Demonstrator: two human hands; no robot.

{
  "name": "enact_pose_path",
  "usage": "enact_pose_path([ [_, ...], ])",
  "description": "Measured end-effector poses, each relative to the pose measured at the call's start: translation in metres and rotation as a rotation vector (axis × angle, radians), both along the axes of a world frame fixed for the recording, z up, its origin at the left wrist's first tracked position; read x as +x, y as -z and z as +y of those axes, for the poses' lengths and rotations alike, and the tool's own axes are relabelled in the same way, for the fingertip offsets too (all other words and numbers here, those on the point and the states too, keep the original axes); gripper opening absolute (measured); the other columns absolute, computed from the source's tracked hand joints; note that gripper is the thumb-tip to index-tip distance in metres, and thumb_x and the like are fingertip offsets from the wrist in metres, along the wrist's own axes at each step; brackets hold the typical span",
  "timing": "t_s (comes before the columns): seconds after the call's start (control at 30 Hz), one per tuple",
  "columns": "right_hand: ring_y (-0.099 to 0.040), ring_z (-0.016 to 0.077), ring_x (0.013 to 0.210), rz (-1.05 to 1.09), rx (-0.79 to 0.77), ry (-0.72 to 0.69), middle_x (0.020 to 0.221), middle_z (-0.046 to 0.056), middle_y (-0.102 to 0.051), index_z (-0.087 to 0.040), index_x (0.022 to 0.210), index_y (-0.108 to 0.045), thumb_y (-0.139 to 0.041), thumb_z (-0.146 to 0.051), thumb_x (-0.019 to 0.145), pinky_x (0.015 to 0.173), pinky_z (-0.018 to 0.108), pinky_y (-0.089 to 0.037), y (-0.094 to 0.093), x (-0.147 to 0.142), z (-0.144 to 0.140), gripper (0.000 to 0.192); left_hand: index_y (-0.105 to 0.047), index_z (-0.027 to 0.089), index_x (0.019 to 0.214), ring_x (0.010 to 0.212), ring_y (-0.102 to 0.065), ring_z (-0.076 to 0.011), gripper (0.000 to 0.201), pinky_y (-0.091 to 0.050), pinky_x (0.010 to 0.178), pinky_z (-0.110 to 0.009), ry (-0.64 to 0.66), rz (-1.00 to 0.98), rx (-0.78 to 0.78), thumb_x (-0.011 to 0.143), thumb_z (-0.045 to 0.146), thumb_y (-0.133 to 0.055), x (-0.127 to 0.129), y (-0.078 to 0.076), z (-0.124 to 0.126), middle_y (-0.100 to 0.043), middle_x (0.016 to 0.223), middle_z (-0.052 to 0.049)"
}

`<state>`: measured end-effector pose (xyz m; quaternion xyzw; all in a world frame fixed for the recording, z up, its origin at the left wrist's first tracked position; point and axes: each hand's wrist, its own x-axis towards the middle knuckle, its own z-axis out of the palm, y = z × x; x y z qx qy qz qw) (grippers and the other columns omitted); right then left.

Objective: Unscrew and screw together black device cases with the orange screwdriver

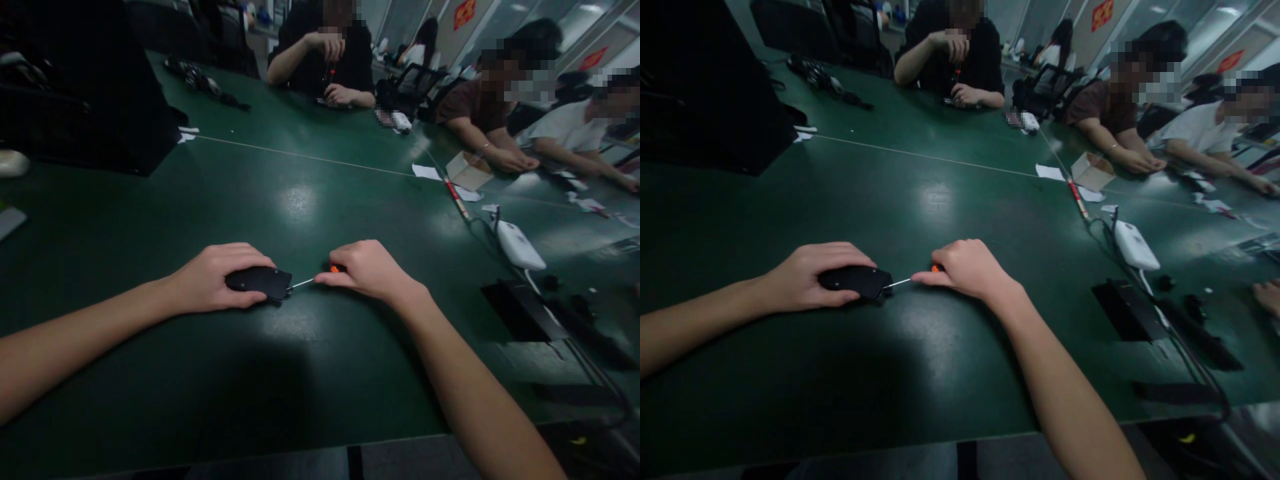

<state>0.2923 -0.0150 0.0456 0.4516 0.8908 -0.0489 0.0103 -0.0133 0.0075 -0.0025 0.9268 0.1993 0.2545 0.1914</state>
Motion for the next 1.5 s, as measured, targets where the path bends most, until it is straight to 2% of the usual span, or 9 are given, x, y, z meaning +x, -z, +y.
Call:
enact_pose_path([
  [0.17, -0.05, 0.0139, 0.061, -0.069, 0.25, -0.042, 0.068, 0.006, -0.062, -0.015, 0.076, -0.068, -0.023, -0.08, 0.094, 0.057, 0.031, -0.016, -0.007, 0.0, -0.007, 0.082, -0.067, 0.019, 0.12, 0.098, -0.069, -0.0221, 0.035, -0.054, 0.087, -0.032, -0.014, 0.0, -0.01, 0.092, 0.04, -0.069, 0.0, 0.0, -0.001, -0.075, 0.108, -0.008],
  [0.27, -0.05, 0.014, 0.06, -0.067, 0.307, -0.08, 0.064, 0.005, -0.06, -0.015, 0.074, -0.069, -0.025, -0.079, 0.095, 0.057, 0.031, -0.016, -0.01, -0.001, -0.01, 0.08, -0.069, 0.019, 0.118, 0.098, -0.07, -0.0225, 0.036, -0.053, 0.087, -0.033, -0.039, 0.011, -0.019, 0.092, 0.044, -0.069, 0.0, 0.001, -0.002, -0.075, 0.108, -0.008],
  [0.37, -0.048, 0.0129, 0.059, -0.067, 0.236, -0.062, 0.065, 0.005, -0.061, -0.015, 0.073, -0.069, -0.026, -0.077, 0.096, 0.057, 0.031, -0.017, -0.009, -0.002, -0.009, 0.078, -0.069, 0.019, 0.117, 0.098, -0.07, -0.0224, 0.036, -0.053, 0.087, -0.032, -0.07, 0.009, -0.021, 0.092, 0.045, -0.068, 0.001, 0.002, -0.003, -0.075, 0.108, -0.008],
  [0.6, -0.039, 0.0103, 0.054, -0.004, -0.119, 0.005, 0.059, 0.001, -0.055, -0.016, 0.073, -0.071, -0.034, -0.068, 0.1, 0.059, 0.027, -0.024, 0.004, -0.002, 0.001, 0.069, -0.07, 0.017, 0.116, 0.097, -0.07, -0.0225, 0.037, -0.052, 0.087, -0.032, -0.094, 0.007, 0.004, 0.093, 0.045, -0.067, 0.002, 0.001, -0.003, -0.075, 0.107, -0.008],
  [0.83, -0.049, 0.0125, 0.061, -0.037, 0.07, -0.055, 0.072, 0.005, -0.063, -0.015, 0.078, -0.07, -0.03, -0.075, 0.096, 0.059, 0.029, -0.02, -0.003, -0.01, -0.009, 0.074, -0.069, 0.016, 0.118, 0.1, -0.069, -0.0227, 0.036, -0.051, 0.088, -0.032, -0.116, 0.045, -0.019, 0.093, 0.043, -0.066, 0.003, -0.001, -0.003, -0.075, 0.109, -0.008],
  [1.1, -0.046, 0.0119, 0.059, 0.097, -0.042, -0.082, 0.066, 0.004, -0.059, -0.015, 0.078, -0.069, -0.026, -0.073, 0.098, 0.061, 0.028, -0.024, 0.021, -0.012, -0.001, 0.076, -0.068, 0.017, 0.12, 0.103, -0.069, -0.0236, 0.038, -0.05, 0.091, -0.033, -0.122, 0.038, -0.057, 0.094, 0.044, -0.065, 0.003, -0.003, -0.005, -0.074, 0.112, -0.009],
  [1.23, -0.051, 0.0136, 0.063, 0.1, -0.01, -0.073, 0.069, 0.004, -0.061, -0.016, 0.08, -0.067, -0.028, -0.074, 0.097, 0.062, 0.028, -0.027, 0.022, -0.009, 0.002, 0.072, -0.068, 0.019, 0.122, 0.104, -0.068, -0.0244, 0.039, -0.05, 0.092, -0.033, -0.113, 0.023, -0.057, 0.094, 0.046, -0.065, 0.002, -0.002, -0.004, -0.074, 0.114, -0.009],
  [1.37, -0.057, 0.0164, 0.071, 0.115, 0.119, -0.061, 0.084, 0.008, -0.067, -0.014, 0.092, -0.066, -0.035, -0.071, 0.097, 0.063, 0.027, -0.034, 0.018, -0.009, 0.0, 0.064, -0.068, 0.018, 0.123, 0.104, -0.069, -0.0245, 0.04, -0.05, 0.091, -0.034, -0.108, 0.009, -0.037, 0.094, 0.045, -0.065, 0.002, 0.0, -0.003, -0.073, 0.114, -0.01],
  [1.5, -0.06, 0.018, 0.079, 0.148, 0.225, -0.168, 0.096, 0.011, -0.068, -0.012, 0.109, -0.066, -0.041, -0.053, 0.104, 0.07, 0.029, -0.043, 0.02, -0.017, -0.006, 0.049, -0.067, 0.016, 0.122, 0.103, -0.069, -0.0241, 0.041, -0.051, 0.091, -0.034, -0.105, -0.002, -0.011, 0.094, 0.046, -0.065, 0.002, 0.001, -0.003, -0.073, 0.113, -0.01],
])
